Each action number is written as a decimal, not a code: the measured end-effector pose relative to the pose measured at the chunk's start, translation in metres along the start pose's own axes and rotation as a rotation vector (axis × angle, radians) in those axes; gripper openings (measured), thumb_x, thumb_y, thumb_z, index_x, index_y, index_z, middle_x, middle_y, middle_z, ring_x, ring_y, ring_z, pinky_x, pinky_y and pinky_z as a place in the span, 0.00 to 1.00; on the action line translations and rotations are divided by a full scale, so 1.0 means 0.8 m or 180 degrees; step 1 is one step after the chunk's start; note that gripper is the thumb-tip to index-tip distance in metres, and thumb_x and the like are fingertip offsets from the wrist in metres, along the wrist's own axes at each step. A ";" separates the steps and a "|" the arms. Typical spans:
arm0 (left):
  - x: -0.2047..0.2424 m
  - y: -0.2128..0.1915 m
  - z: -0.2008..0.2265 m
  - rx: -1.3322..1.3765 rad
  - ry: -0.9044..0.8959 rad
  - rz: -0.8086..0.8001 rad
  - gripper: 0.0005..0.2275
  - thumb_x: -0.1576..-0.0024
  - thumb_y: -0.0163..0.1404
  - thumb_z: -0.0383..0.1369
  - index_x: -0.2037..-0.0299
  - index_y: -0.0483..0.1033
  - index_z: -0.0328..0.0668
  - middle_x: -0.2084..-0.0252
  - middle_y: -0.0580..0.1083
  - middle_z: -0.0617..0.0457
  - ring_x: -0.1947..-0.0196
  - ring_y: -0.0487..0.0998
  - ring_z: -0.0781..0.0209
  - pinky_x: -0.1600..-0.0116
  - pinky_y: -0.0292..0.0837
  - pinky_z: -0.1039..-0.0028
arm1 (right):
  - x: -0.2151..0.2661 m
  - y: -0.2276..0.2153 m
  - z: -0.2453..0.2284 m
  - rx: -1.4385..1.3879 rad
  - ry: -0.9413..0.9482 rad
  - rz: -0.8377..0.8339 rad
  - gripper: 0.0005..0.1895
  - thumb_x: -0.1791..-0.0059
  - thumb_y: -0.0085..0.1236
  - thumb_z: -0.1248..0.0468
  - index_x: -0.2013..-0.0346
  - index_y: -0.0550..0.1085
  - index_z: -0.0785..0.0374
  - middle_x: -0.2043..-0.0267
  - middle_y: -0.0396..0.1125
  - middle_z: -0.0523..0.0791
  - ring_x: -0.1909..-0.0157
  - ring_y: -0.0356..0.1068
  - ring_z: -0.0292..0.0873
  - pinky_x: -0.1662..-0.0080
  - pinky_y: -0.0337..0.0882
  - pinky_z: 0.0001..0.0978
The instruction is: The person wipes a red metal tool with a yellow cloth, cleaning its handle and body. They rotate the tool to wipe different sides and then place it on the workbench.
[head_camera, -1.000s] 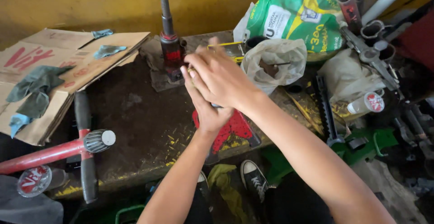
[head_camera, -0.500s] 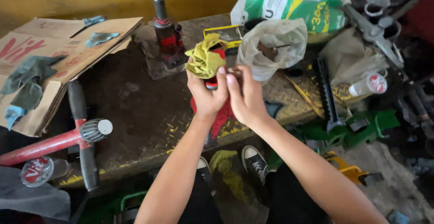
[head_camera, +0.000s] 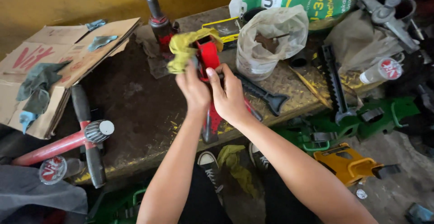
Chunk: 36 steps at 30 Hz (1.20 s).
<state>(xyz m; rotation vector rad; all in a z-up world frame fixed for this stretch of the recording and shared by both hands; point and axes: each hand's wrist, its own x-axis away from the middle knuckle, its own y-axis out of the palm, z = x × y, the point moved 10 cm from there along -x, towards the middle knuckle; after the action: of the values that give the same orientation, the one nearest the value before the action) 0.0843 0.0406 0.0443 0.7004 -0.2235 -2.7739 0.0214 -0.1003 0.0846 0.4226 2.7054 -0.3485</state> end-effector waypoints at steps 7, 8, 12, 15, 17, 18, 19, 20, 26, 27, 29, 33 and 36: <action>-0.040 -0.079 0.031 0.1155 0.0266 0.1045 0.15 0.32 0.36 0.33 0.37 0.66 0.44 0.36 0.68 0.55 0.38 0.70 0.63 0.36 0.72 0.65 | -0.002 0.001 -0.003 0.0186 -0.0169 -0.0055 0.15 0.41 0.49 0.56 0.64 0.68 0.66 0.81 0.60 0.48 0.79 0.62 0.42 0.71 0.60 0.37; -0.042 -0.070 0.030 0.0925 0.0317 0.0802 0.15 0.30 0.38 0.31 0.36 0.66 0.39 0.36 0.69 0.52 0.38 0.71 0.61 0.35 0.70 0.67 | -0.002 0.002 -0.001 0.0178 -0.0142 -0.0093 0.15 0.41 0.49 0.56 0.63 0.68 0.66 0.81 0.60 0.48 0.79 0.62 0.43 0.71 0.60 0.37; -0.041 -0.007 -0.003 -0.0091 0.0222 -0.0469 0.18 0.31 0.42 0.28 0.32 0.67 0.33 0.39 0.71 0.50 0.46 0.70 0.62 0.39 0.67 0.72 | -0.001 0.005 0.000 0.0156 -0.0114 -0.0176 0.15 0.41 0.49 0.56 0.63 0.69 0.66 0.80 0.63 0.49 0.78 0.65 0.44 0.70 0.62 0.37; -0.038 0.028 -0.099 0.1194 -0.1191 -0.1063 0.14 0.31 0.42 0.28 0.37 0.70 0.35 0.46 0.74 0.54 0.49 0.74 0.64 0.44 0.71 0.72 | -0.001 0.001 -0.005 0.0176 -0.0346 -0.0118 0.14 0.41 0.49 0.56 0.62 0.70 0.65 0.75 0.67 0.51 0.74 0.70 0.47 0.68 0.65 0.38; -0.040 0.027 -0.097 0.1168 -0.1254 -0.0979 0.13 0.31 0.42 0.29 0.40 0.71 0.34 0.48 0.75 0.53 0.51 0.75 0.64 0.45 0.73 0.71 | 0.002 -0.001 -0.011 0.0193 -0.0370 -0.0114 0.14 0.41 0.49 0.56 0.61 0.71 0.65 0.74 0.68 0.51 0.72 0.72 0.48 0.67 0.66 0.39; -0.041 0.026 -0.099 0.1116 -0.1324 -0.0891 0.12 0.31 0.43 0.29 0.42 0.73 0.33 0.50 0.76 0.53 0.52 0.77 0.63 0.46 0.74 0.70 | 0.003 -0.002 -0.014 0.0189 -0.0380 -0.0114 0.14 0.42 0.49 0.56 0.61 0.71 0.65 0.72 0.69 0.52 0.71 0.73 0.50 0.66 0.67 0.39; -0.044 0.030 -0.096 0.1141 -0.1330 -0.0923 0.12 0.31 0.43 0.29 0.42 0.73 0.33 0.50 0.76 0.53 0.52 0.77 0.63 0.46 0.74 0.70 | 0.002 -0.005 -0.016 0.0216 -0.0382 -0.0084 0.14 0.42 0.49 0.56 0.61 0.71 0.65 0.72 0.69 0.52 0.71 0.73 0.50 0.66 0.67 0.39; -0.048 0.021 -0.095 0.0832 -0.1268 -0.0714 0.12 0.32 0.45 0.28 0.43 0.75 0.33 0.49 0.77 0.53 0.51 0.77 0.64 0.45 0.74 0.71 | 0.003 -0.005 -0.016 0.0180 -0.0335 -0.0130 0.13 0.42 0.49 0.57 0.60 0.72 0.65 0.72 0.69 0.52 0.71 0.73 0.50 0.66 0.67 0.40; -0.058 -0.001 -0.115 0.0524 -0.1468 -0.0478 0.12 0.37 0.51 0.27 0.45 0.76 0.34 0.50 0.79 0.51 0.53 0.79 0.64 0.48 0.76 0.72 | 0.008 -0.005 -0.019 0.0032 -0.0367 -0.0169 0.13 0.41 0.49 0.56 0.59 0.71 0.65 0.68 0.71 0.51 0.66 0.74 0.52 0.63 0.68 0.41; -0.063 -0.003 -0.122 0.0434 -0.1331 -0.0544 0.12 0.37 0.52 0.27 0.45 0.76 0.33 0.49 0.79 0.51 0.52 0.79 0.64 0.47 0.76 0.72 | 0.008 -0.006 -0.020 -0.0022 -0.0366 -0.0184 0.14 0.41 0.48 0.56 0.59 0.72 0.64 0.68 0.71 0.51 0.65 0.75 0.52 0.62 0.69 0.42; -0.069 -0.019 -0.139 0.0225 -0.1306 -0.0563 0.12 0.38 0.53 0.27 0.45 0.76 0.33 0.49 0.78 0.51 0.53 0.79 0.65 0.48 0.77 0.72 | 0.014 -0.001 -0.016 0.0014 -0.0340 -0.0140 0.13 0.41 0.48 0.55 0.58 0.72 0.63 0.67 0.71 0.51 0.64 0.75 0.53 0.61 0.69 0.43; -0.070 -0.010 -0.093 0.0237 -0.1083 -0.0623 0.14 0.40 0.56 0.23 0.44 0.76 0.32 0.49 0.77 0.51 0.55 0.79 0.64 0.50 0.77 0.71 | 0.016 -0.007 -0.012 0.0182 -0.0458 -0.0111 0.13 0.41 0.47 0.55 0.57 0.71 0.62 0.65 0.72 0.50 0.61 0.73 0.55 0.57 0.66 0.44; -0.082 -0.028 -0.101 0.0133 -0.0529 -0.0566 0.11 0.37 0.57 0.21 0.45 0.77 0.29 0.48 0.79 0.49 0.51 0.79 0.64 0.44 0.77 0.72 | 0.019 -0.006 -0.016 0.0184 -0.0570 -0.0164 0.13 0.40 0.46 0.55 0.57 0.71 0.62 0.64 0.72 0.49 0.59 0.73 0.55 0.55 0.64 0.44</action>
<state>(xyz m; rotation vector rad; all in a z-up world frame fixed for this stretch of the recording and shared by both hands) 0.1739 0.0745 -0.0020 0.5221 -0.2646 -3.0090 0.0023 -0.0977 0.0911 0.3218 2.5401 -0.4575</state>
